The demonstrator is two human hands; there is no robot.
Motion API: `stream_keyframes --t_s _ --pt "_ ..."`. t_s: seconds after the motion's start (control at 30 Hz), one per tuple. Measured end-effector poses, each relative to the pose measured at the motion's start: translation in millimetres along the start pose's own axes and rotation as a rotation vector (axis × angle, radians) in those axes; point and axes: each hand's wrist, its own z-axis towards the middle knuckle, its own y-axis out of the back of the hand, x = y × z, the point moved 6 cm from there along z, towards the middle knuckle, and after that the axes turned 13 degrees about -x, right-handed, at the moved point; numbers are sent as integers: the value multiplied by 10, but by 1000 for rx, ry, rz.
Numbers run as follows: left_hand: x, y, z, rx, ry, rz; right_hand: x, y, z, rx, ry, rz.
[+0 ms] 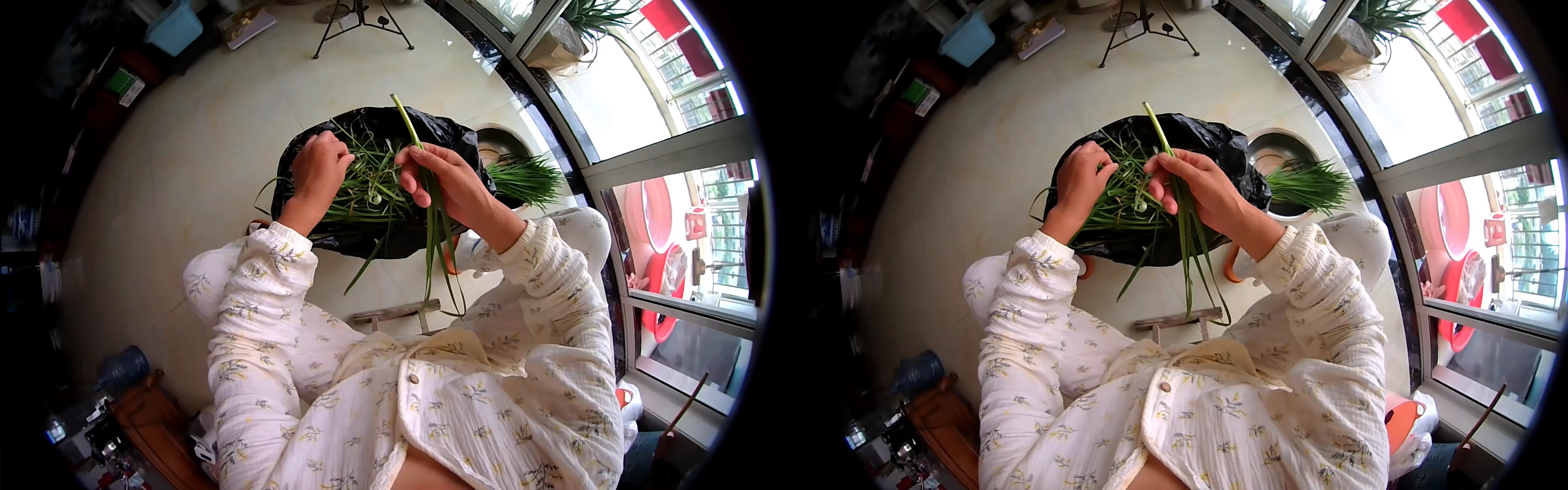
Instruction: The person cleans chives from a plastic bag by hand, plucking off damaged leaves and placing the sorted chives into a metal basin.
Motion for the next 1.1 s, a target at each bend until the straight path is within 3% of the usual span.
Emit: stream_keyframes --t_s 0.07,0.1,0.2,0.3,0.5,0.83,0.93,1.1 --pt "-77 -87 -20 -84 -56 -363 163 12 52 14 57 127" --pt "-165 -181 -66 121 133 -641 262 28 64 -8 78 151" --pt "-643 -225 -308 532 394 -1297 418 159 219 -3 146 271" --pt "-1001 -253 -539 875 608 -1613 557 230 313 15 216 366" --pt "-1182 -165 -703 1115 762 -1733 794 559 512 15 292 452" --pt "-1081 -103 -825 1167 854 -1673 1132 861 587 35 377 502" --pt "-1039 -94 -858 1138 691 -1520 1195 942 609 18 404 506" --pt "-1013 -75 -893 1171 700 -1535 1261 1029 628 21 428 527"
